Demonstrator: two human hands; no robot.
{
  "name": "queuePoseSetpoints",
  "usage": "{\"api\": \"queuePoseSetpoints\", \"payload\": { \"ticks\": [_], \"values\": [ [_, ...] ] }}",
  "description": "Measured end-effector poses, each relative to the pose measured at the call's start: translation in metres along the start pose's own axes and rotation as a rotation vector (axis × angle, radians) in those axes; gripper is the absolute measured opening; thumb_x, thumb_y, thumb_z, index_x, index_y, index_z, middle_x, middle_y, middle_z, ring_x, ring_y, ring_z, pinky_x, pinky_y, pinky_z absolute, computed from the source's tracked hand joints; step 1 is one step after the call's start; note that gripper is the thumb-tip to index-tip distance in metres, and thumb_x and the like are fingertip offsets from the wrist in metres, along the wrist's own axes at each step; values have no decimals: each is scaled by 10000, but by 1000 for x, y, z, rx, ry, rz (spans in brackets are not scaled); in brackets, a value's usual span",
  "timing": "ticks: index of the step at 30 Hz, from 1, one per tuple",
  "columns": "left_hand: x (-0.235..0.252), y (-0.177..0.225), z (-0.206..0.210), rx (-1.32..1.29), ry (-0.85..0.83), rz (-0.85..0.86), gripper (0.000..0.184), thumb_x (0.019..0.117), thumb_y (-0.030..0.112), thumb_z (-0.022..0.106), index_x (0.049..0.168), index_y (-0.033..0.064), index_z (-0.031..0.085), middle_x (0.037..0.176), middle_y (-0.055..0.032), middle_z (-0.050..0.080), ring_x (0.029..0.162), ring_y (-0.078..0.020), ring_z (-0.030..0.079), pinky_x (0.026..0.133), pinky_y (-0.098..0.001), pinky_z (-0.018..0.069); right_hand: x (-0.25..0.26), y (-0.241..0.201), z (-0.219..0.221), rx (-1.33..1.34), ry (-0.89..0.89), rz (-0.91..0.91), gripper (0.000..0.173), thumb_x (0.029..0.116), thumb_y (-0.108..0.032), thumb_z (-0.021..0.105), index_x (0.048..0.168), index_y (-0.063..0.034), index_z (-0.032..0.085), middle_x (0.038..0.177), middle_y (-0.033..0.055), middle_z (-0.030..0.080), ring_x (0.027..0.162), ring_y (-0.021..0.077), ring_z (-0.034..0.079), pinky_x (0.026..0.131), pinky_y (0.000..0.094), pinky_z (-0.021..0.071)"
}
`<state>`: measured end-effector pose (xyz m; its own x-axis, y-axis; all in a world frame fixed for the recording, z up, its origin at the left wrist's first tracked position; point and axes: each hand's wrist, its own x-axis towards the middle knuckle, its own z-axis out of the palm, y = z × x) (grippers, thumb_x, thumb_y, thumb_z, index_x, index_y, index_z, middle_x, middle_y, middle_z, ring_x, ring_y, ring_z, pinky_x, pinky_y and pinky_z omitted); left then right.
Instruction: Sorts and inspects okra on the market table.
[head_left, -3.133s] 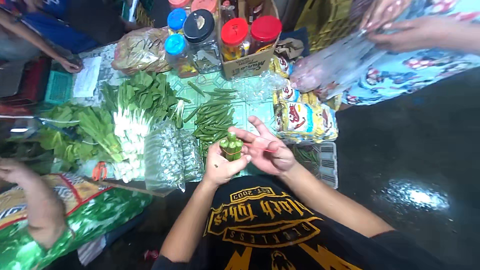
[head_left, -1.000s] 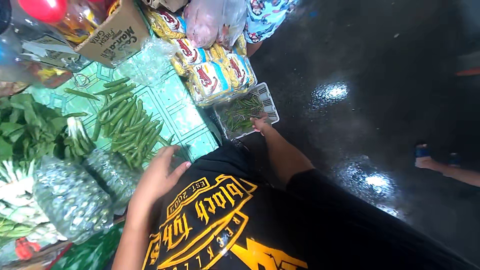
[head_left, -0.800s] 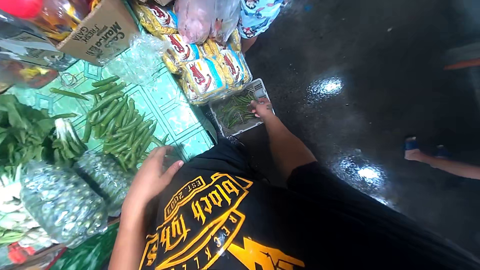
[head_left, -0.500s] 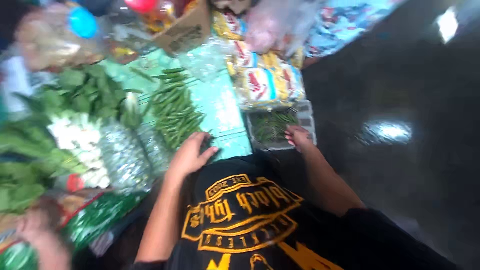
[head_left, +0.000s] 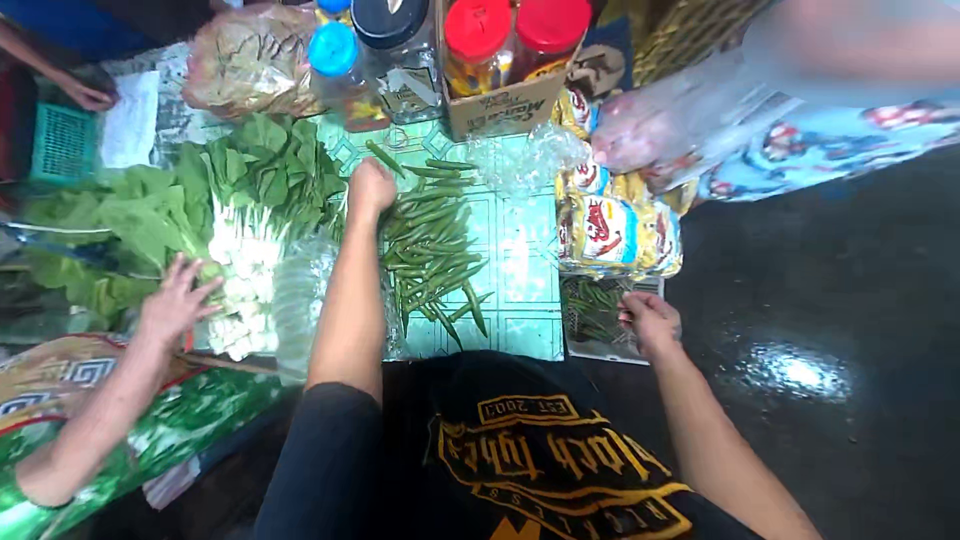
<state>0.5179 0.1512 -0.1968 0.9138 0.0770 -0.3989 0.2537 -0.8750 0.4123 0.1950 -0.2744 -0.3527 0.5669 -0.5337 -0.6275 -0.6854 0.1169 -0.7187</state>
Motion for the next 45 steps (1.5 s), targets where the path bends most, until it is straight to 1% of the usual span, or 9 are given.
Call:
{"api": "queuePoseSetpoints", "payload": {
  "ticks": [8, 12, 19, 25, 31, 34, 38, 41, 45],
  "values": [
    [87, -6, 17, 1, -13, -55, 436, 941, 179, 602, 1370, 108, 575, 1297, -223, 644, 1197, -431, 627, 934, -687, 504, -33, -43, 41, -186, -68, -122, 188, 1015, -154, 619, 1101, 11, 645, 856, 72, 658, 683, 131, 625, 638, 323, 563],
    [107, -13, 34, -43, 34, -125, 517, 958, 388, 668, 1392, 130, 561, 1222, -210, 681, 1145, -427, 655, 898, -671, 526, -50, -81, 80, -310, -158, -333, 155, 970, -156, 646, 1021, -15, 684, 771, 29, 636, 649, 102, 594, 624, 314, 535],
    [110, -18, 33, 17, 108, -308, 882, 730, 250, 809, 1486, 91, 385, 1197, -262, 658, 1068, -449, 675, 791, -650, 560, -44, -166, 152, -424, -379, -757, 223, 982, -256, 639, 1021, -49, 710, 828, 17, 679, 706, 60, 624, 656, 255, 548],
    [135, -22, 36, 146, 60, 159, 376, 1007, 164, 554, 1349, 270, 667, 1343, -163, 605, 1167, -368, 641, 911, -600, 554, -32, -204, 195, -449, -462, -959, 222, 993, -273, 635, 979, -69, 719, 837, 15, 679, 732, 53, 623, 684, 234, 541],
    [150, -19, 50, 236, 61, 144, 217, 903, 105, 662, 1104, 163, 720, 1235, -101, 651, 1093, -336, 667, 826, -603, 569, -37, -191, 189, -445, -499, -981, 213, 994, -270, 635, 975, -80, 727, 840, -1, 682, 725, 46, 624, 664, 216, 544],
    [149, -18, 48, 266, -16, 143, 301, 884, 112, 669, 1185, 98, 671, 1322, -155, 595, 1120, -378, 648, 835, -609, 567, -40, -168, 172, -477, -504, -939, 220, 991, -292, 630, 973, -96, 730, 849, -3, 684, 735, 46, 624, 666, 225, 544],
    [145, -20, 34, -179, 101, 71, 203, 987, 176, 615, 1135, 65, 696, 1237, -161, 651, 1138, -325, 643, 979, -561, 522, -44, -146, 150, -497, -479, -922, 214, 983, -296, 629, 955, -107, 727, 827, -10, 677, 723, 43, 617, 667, 222, 540],
    [138, -19, 22, -465, 192, 17, 189, 957, 162, 684, 1097, 38, 719, 1065, -142, 720, 1013, -269, 684, 940, -493, 539, -49, -138, 137, -497, -433, -904, 232, 982, -305, 623, 957, -100, 728, 812, -4, 671, 707, 42, 607, 653, 220, 526],
    [120, -10, 8, -782, 296, -63, 190, 984, 115, 633, 1128, 9, 695, 1072, -145, 700, 1004, -233, 658, 913, -438, 528, -53, -139, 132, -490, -411, -903, 238, 986, -318, 619, 970, -107, 728, 812, -9, 667, 704, 41, 598, 655, 216, 515]
  ]
}}
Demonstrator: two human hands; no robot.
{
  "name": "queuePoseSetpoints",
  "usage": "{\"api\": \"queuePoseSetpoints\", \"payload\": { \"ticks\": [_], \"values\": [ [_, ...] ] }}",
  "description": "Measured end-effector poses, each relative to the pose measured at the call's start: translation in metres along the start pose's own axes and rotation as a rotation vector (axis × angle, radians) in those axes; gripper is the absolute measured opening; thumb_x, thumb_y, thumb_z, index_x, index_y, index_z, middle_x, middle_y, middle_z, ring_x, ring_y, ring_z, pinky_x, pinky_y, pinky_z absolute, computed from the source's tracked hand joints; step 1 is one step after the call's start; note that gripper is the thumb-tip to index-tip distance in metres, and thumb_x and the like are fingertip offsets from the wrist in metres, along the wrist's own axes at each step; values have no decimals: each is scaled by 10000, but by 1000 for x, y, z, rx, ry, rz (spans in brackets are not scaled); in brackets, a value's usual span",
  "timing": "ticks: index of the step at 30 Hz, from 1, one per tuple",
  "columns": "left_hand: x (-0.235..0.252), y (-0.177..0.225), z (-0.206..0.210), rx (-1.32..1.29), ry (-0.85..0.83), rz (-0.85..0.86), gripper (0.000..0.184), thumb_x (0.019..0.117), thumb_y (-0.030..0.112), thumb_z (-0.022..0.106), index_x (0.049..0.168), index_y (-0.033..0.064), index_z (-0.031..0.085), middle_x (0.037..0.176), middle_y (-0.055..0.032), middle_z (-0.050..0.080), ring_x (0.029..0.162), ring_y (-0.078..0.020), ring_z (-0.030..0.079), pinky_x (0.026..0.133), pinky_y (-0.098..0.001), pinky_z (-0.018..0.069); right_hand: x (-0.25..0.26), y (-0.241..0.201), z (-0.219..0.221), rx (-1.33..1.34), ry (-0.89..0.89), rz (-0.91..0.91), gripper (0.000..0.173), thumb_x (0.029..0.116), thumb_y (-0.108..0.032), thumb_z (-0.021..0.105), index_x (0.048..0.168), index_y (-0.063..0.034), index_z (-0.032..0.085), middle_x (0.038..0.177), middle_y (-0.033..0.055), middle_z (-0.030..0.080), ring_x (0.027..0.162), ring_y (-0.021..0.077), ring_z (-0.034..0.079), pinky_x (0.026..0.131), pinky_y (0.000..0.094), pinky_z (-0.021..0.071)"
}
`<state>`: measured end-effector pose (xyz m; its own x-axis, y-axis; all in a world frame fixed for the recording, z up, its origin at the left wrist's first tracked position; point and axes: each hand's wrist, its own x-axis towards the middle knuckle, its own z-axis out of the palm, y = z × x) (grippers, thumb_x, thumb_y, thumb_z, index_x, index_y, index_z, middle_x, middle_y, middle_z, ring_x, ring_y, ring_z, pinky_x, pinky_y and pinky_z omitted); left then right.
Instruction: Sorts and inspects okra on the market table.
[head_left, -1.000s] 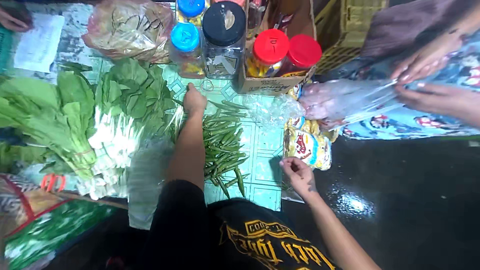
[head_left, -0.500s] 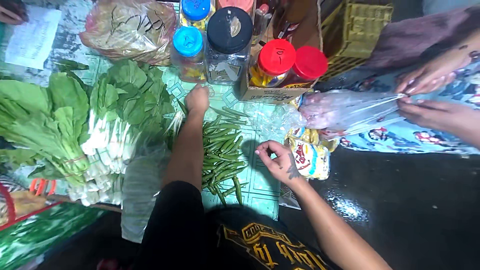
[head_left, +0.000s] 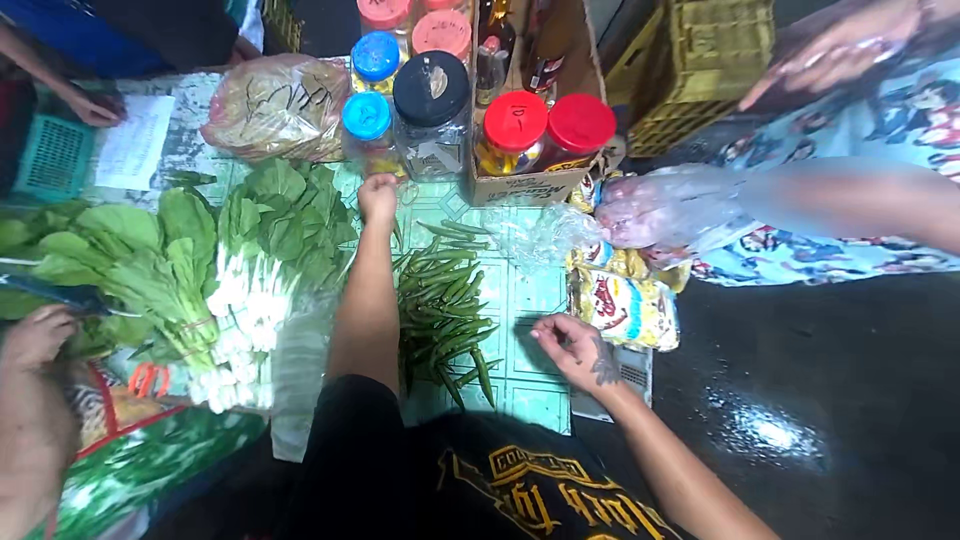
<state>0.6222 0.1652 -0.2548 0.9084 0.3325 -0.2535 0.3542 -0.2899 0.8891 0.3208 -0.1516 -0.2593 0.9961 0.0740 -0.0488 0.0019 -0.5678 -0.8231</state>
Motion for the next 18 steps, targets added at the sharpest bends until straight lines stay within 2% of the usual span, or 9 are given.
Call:
{"api": "queuePoseSetpoints", "payload": {
  "ticks": [3, 6, 9, 11, 12, 14, 15, 16, 18],
  "values": [
    [-20, 10, -3, -38, 44, 52, 191, 1015, 102, 553, 1159, -4, 621, 1021, -141, 653, 934, -215, 620, 849, -412, 514, 3, -6, -1, 88, 40, -8, 230, 976, -309, 643, 983, -99, 734, 803, -15, 672, 681, 25, 590, 632, 204, 509],
    [-48, 18, -8, 24, 31, 121, 191, 1015, 89, 551, 1165, -20, 593, 1006, -150, 689, 923, -229, 673, 867, -428, 551, 9, -15, -4, 217, 42, -2, 203, 977, -266, 658, 1002, -76, 724, 805, -12, 668, 676, 14, 587, 630, 186, 505],
    [-90, 24, -12, -19, -20, 122, 198, 1030, 84, 524, 1189, -26, 565, 1005, -138, 686, 924, -203, 676, 868, -403, 556, 10, -21, -2, 320, 46, 28, 193, 968, -249, 673, 1035, -74, 716, 829, -12, 683, 687, 18, 604, 638, 192, 516],
    [-136, 25, -14, 16, -219, 177, 233, 1004, 65, 500, 1214, -22, 555, 997, -142, 678, 908, -216, 666, 839, -424, 561, 11, -25, 0, 391, 55, 15, 301, 950, -245, 700, 1179, -51, 673, 980, 29, 700, 757, 69, 629, 675, 236, 542],
    [-163, 22, -14, 67, -385, 192, 250, 1005, 81, 517, 1237, -3, 558, 1002, -137, 678, 900, -224, 671, 834, -437, 572, 12, -28, 1, 396, 46, 1, 427, 937, -257, 708, 1297, -48, 615, 1145, 61, 691, 840, 98, 641, 718, 262, 552],
    [-213, 10, -7, 90, -722, 174, 247, 1018, 119, 548, 1245, 26, 577, 993, -118, 693, 862, -214, 688, 808, -425, 593, 13, -29, 2, 389, -26, -30, 639, 934, -311, 702, 1490, -92, 477, 1425, 87, 580, 1072, 144, 635, 857, 304, 556],
    [-232, 4, 0, 48, -851, 155, 231, 1016, 118, 548, 1219, 15, 591, 976, -97, 692, 844, -186, 680, 794, -391, 587, 13, -27, 3, 401, -66, -53, 656, 942, -323, 702, 1512, -103, 463, 1453, 86, 562, 1134, 154, 628, 910, 317, 557],
    [-248, -3, 6, -6, -937, 145, 208, 1015, 109, 542, 1187, 5, 595, 957, -75, 684, 819, -152, 665, 767, -347, 576, 12, -25, 4, 431, -86, -81, 590, 947, -301, 709, 1463, -81, 524, 1385, 90, 613, 1133, 159, 643, 939, 329, 564],
    [-270, -14, 13, -142, -977, 86, 137, 1022, 81, 539, 1127, 4, 581, 894, -48, 656, 739, -111, 624, 685, -283, 540, 9, -18, 7, 502, -63, -98, 293, 930, -210, 739, 1168, -42, 703, 1078, 54, 738, 976, 130, 708, 894, 321, 601]
  ]
}}
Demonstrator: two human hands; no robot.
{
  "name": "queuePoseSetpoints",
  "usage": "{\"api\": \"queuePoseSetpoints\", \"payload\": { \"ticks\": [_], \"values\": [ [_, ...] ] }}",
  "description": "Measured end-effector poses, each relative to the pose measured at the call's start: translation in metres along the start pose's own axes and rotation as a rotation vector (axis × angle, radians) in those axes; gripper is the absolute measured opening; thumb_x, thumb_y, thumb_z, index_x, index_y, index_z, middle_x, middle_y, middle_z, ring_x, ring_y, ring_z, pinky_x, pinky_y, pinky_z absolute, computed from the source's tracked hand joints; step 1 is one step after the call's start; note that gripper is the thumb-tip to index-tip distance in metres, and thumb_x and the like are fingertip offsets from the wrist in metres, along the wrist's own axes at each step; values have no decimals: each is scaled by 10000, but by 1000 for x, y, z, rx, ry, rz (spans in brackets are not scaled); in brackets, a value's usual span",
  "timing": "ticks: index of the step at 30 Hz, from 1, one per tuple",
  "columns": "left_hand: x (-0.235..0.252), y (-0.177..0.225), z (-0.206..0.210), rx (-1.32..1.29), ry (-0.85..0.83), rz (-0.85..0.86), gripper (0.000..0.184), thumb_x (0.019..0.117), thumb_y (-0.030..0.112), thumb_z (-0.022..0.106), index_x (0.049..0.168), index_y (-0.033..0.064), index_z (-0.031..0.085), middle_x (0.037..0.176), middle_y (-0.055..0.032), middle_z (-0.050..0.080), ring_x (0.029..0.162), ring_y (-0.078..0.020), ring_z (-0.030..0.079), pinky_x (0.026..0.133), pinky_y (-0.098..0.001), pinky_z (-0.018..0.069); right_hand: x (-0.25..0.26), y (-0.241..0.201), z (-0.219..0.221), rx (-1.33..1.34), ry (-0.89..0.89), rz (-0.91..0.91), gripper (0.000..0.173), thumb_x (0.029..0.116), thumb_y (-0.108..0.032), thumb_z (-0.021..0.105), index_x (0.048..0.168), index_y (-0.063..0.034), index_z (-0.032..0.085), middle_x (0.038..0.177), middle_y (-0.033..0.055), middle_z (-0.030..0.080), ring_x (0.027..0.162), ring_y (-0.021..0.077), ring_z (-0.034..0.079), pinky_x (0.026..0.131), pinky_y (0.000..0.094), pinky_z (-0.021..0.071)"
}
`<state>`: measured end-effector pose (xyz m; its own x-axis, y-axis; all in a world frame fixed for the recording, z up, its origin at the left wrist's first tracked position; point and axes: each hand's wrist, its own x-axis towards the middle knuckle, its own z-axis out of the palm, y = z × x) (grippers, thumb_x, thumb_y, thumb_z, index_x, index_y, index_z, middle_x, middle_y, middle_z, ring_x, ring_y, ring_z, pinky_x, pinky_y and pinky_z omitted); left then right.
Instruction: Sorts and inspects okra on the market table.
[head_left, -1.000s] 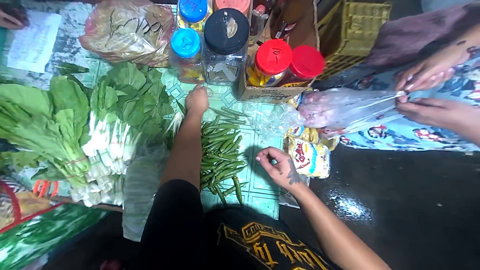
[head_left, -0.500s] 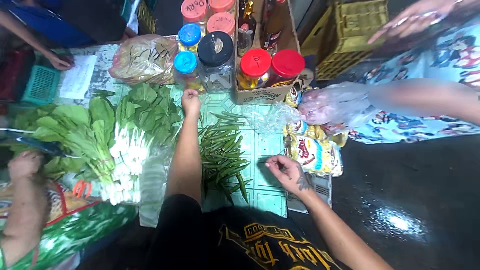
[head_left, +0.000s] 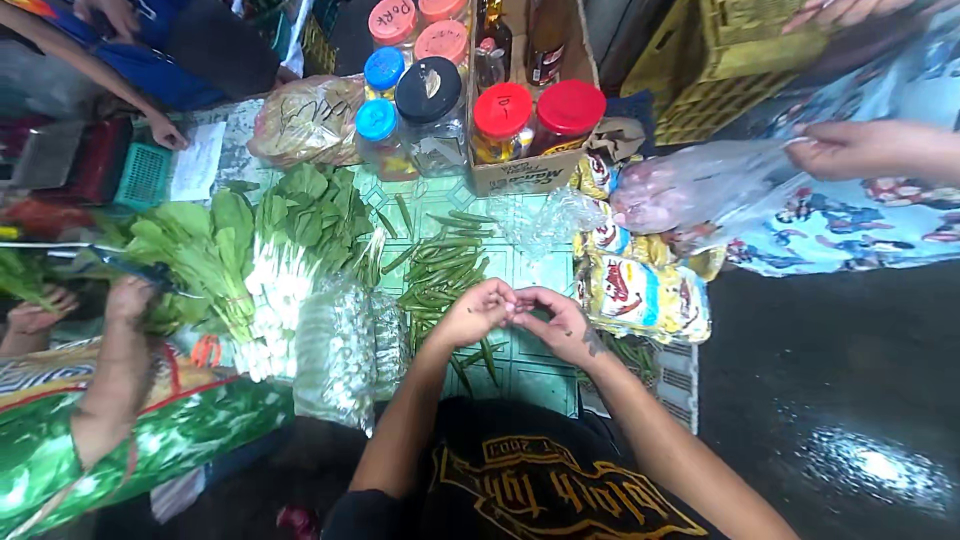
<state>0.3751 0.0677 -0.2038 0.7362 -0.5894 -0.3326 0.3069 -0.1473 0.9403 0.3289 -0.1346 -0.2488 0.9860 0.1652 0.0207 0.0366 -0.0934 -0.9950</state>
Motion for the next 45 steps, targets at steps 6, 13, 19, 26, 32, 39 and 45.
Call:
{"api": "queuePoseSetpoints", "payload": {
  "ticks": [6, 13, 19, 26, 32, 39, 45],
  "values": [
    [-8, -19, 6, -269, 57, -46, 95, 1027, 63, 527, 1114, 38, 558, 840, -18, 636, 639, -72, 554, 592, -228, 470, -13, 10, -15, 543, -28, 127, 43, 995, -100, 609, 983, -78, 643, 967, 55, 739, 953, 177, 717, 918, 384, 586],
    [4, -32, 20, -517, 38, -149, 80, 1035, 92, 507, 1102, 74, 546, 832, -16, 618, 617, -73, 516, 574, -235, 444, -8, 2, -15, 1061, 29, 194, 333, 968, -131, 445, 1270, -241, 533, 676, -23, 595, 678, 184, 647, 847, 504, 577],
    [13, -18, 15, 41, 133, -134, 204, 1026, 131, 585, 1200, 30, 617, 1008, -63, 698, 740, -120, 653, 706, -311, 573, 2, 11, -21, 987, -54, 167, 397, 954, -118, 471, 1297, -301, 557, 1131, 103, 724, 751, 154, 653, 708, 316, 521],
    [87, -25, -80, 1136, 489, -134, 327, 971, 244, 617, 1283, 177, 686, 1303, -149, 619, 1257, -375, 542, 1010, -574, 478, 26, 16, -10, 428, -101, 283, 515, 975, -15, 553, 1466, -166, 515, 1498, 112, 542, 973, 301, 733, 868, 479, 634],
    [101, -5, -107, 1232, 377, -224, 305, 902, 192, 727, 1201, 135, 699, 1243, -112, 673, 1256, -354, 557, 1014, -641, 413, 98, 20, 19, -481, -77, 186, 310, 965, -194, 675, 1271, -147, 705, 1286, 123, 656, 983, 229, 680, 824, 433, 587],
    [29, -4, -120, 317, 707, -126, 436, 1109, 373, 375, 1479, 169, 480, 1020, -142, 655, 794, -245, 630, 724, -454, 545, 161, 39, 65, -1074, -26, 384, 360, 956, -189, 593, 1301, -93, 637, 1419, 231, 524, 1003, 402, 694, 778, 574, 595],
    [7, -20, -114, -21, 819, 12, 311, 1107, 279, 450, 1358, 120, 542, 816, -56, 594, 598, -149, 582, 549, -320, 543, 158, 39, 69, -1133, -1, 392, 269, 976, -217, 576, 1175, -70, 682, 1335, 210, 581, 954, 384, 704, 739, 565, 593]
  ]
}}
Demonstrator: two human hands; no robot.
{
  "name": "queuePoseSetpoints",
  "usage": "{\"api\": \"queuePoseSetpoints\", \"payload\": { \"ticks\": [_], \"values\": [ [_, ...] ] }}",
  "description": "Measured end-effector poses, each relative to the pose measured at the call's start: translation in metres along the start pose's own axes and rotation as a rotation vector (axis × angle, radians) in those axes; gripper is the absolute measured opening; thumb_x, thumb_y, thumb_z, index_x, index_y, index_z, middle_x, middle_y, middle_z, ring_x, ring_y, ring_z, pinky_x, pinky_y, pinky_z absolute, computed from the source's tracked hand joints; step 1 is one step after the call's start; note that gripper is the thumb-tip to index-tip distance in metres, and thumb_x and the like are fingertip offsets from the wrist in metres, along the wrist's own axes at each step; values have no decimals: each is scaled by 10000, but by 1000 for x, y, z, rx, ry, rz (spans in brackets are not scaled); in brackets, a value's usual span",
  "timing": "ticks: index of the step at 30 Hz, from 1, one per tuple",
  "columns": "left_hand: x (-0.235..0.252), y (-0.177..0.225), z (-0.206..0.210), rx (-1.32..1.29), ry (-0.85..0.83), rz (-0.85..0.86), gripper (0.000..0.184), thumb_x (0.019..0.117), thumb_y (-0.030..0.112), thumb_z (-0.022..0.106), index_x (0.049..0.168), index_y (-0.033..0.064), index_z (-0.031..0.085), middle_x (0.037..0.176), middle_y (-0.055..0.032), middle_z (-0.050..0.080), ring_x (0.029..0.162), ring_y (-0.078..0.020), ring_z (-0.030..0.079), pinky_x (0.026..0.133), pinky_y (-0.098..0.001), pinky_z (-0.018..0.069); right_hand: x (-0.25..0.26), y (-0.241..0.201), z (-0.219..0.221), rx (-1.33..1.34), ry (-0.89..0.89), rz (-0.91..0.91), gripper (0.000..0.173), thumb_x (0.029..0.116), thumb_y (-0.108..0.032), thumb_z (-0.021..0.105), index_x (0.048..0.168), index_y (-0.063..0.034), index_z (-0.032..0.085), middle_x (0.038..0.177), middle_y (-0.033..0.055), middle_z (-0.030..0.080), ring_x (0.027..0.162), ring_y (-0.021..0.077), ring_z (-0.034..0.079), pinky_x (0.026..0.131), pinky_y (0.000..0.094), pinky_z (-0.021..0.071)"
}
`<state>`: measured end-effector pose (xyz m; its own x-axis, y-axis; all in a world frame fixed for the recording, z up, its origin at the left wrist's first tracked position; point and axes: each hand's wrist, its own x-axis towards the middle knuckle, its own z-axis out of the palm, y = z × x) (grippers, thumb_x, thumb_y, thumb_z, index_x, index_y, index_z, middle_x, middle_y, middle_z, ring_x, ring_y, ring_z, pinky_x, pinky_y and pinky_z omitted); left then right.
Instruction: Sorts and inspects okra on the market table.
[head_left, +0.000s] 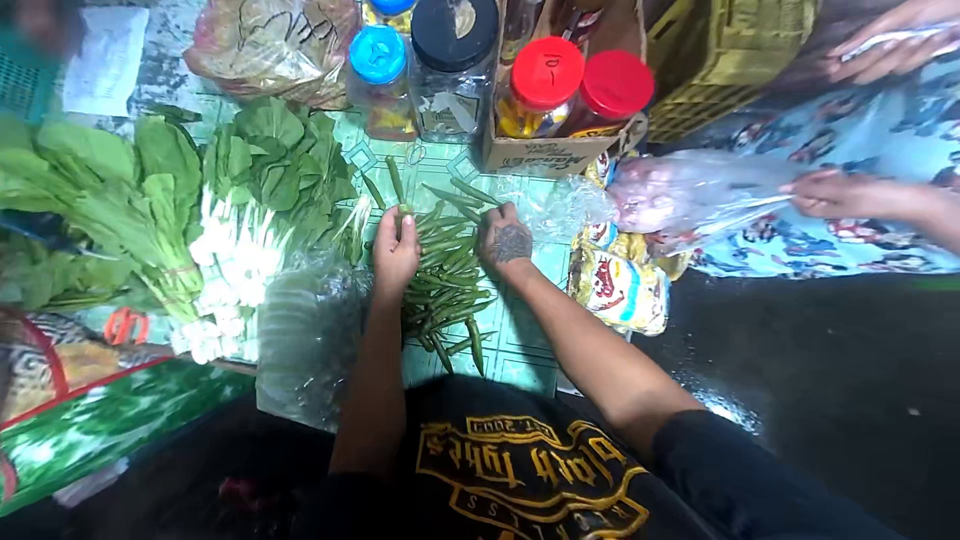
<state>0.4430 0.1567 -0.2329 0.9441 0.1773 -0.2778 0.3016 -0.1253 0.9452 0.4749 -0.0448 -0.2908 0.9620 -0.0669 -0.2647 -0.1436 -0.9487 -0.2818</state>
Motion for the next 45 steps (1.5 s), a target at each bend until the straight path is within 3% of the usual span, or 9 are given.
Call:
{"api": "queuePoseSetpoints", "payload": {
  "ticks": [6, 12, 16, 21, 27, 31, 35, 39, 45],
  "values": [
    [9, -5, 0, 392, 23, -49, 345, 1054, 246, 546, 1366, 101, 563, 1111, -142, 702, 890, -261, 710, 820, -496, 591, -5, 7, -3, 0, -34, 12, 315, 977, -251, 596, 1231, -81, 675, 1358, 218, 571, 1012, 398, 692, 784, 591, 581],
    [0, -2, 1, 412, 44, -65, 347, 1057, 325, 547, 1265, 52, 601, 1054, -161, 680, 968, -274, 669, 882, -517, 542, -10, 8, -11, 19, -88, 46, 316, 944, -224, 623, 1192, -35, 671, 1356, 203, 577, 1044, 391, 685, 802, 592, 575],
    [-23, 11, 2, 574, 74, 179, 355, 1074, 318, 501, 1227, 22, 622, 1031, -170, 702, 952, -311, 699, 851, -546, 564, -44, 11, -36, 171, -66, -62, 271, 999, -258, 599, 1160, -45, 645, 1047, 215, 696, 956, 407, 699, 767, 623, 560],
    [-41, 10, 28, 805, -308, 466, 320, 1046, 254, 569, 1310, 90, 647, 1336, -109, 646, 1310, -277, 574, 1175, -512, 394, -64, 16, -51, 522, -95, -379, 181, 963, -191, 690, 1101, -75, 700, 880, 62, 710, 725, 183, 675, 691, 430, 591],
    [-45, -8, 36, 115, -279, -128, 371, 1101, 286, 471, 1391, 56, 506, 952, -135, 663, 796, -244, 693, 758, -447, 614, -7, 8, -54, 633, -48, -151, 331, 970, -292, 703, 1201, -55, 686, 1021, 84, 746, 911, 207, 713, 857, 460, 581],
    [-48, -12, 21, -478, -81, -209, 269, 1111, 184, 431, 1357, 76, 450, 1039, -152, 694, 812, -302, 736, 698, -474, 647, 36, -18, -33, 184, -33, -250, 344, 966, -248, 648, 1247, -54, 686, 1215, 180, 696, 1178, 350, 656, 1019, 558, 512],
    [-53, -16, 14, -709, 225, -241, 255, 1111, 269, 442, 1295, 104, 505, 921, -89, 636, 728, -226, 668, 651, -411, 612, 50, -45, -15, -68, -13, -215, 334, 977, -219, 576, 1260, -71, 674, 1299, 190, 646, 1132, 389, 665, 903, 600, 542],
    [-58, -18, 9, -870, 238, -321, 286, 1121, 271, 392, 1276, 93, 555, 995, -112, 656, 814, -264, 694, 713, -455, 618, 60, -53, -12, -123, -111, -4, 501, 880, -214, 681, 1346, -60, 582, 1423, 223, 537, 1115, 425, 657, 843, 626, 550],
    [-56, -22, 26, -894, 231, -444, 338, 1107, 349, 434, 1197, 64, 593, 948, -127, 658, 771, -281, 684, 685, -470, 614, 71, -42, -23, -4, -226, -26, 452, 840, -290, 783, 1210, -56, 673, 1280, 218, 650, 1226, 398, 610, 983, 629, 499]
  ]
}}
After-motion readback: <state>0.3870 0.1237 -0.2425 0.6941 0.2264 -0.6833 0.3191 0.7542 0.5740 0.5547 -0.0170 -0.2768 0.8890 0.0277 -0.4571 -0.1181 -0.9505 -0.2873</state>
